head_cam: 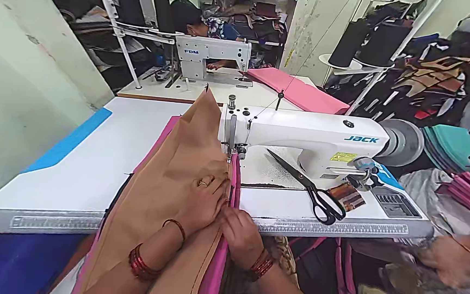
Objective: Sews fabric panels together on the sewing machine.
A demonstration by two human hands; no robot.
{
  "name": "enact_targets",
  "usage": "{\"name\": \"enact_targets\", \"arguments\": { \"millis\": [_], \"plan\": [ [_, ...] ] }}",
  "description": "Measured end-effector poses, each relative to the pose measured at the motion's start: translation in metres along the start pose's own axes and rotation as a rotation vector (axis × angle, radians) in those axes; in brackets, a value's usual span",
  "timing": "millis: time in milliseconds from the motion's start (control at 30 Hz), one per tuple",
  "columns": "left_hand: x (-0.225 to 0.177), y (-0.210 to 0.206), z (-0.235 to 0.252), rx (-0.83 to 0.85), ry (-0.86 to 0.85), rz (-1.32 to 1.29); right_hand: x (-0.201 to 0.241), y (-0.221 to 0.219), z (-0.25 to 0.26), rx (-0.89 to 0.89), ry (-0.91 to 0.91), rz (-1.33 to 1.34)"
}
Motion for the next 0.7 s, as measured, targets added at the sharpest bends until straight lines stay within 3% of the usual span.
{"name": "enact_targets", "arguments": {
  "millis": [367,533,700],
  "plan": [
    [0.0,0.011,0.032,0.239,0.076,0.055,-0.012,-0.014,0.014,0.009,-0.111,-0.137],
    [0.001,0.013,0.054,0.339,0.164,0.055,-0.027,-0.015,0.026,0.123,-0.165,-0.091],
    [0.004,0.012,0.06,0.209,0.126,-0.021,-0.041,-0.019,0.033,0.218,-0.216,-0.019]
  ]
}}
Point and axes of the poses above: each hand's wrist, its own z-axis towards the middle knuckle, its own y-axis out of the back of the hand, x = y × z, the point moved 1 cm from there along z, towards the middle knuckle, and after that the axes turned 12 degrees about y, right-handed, at the moved point
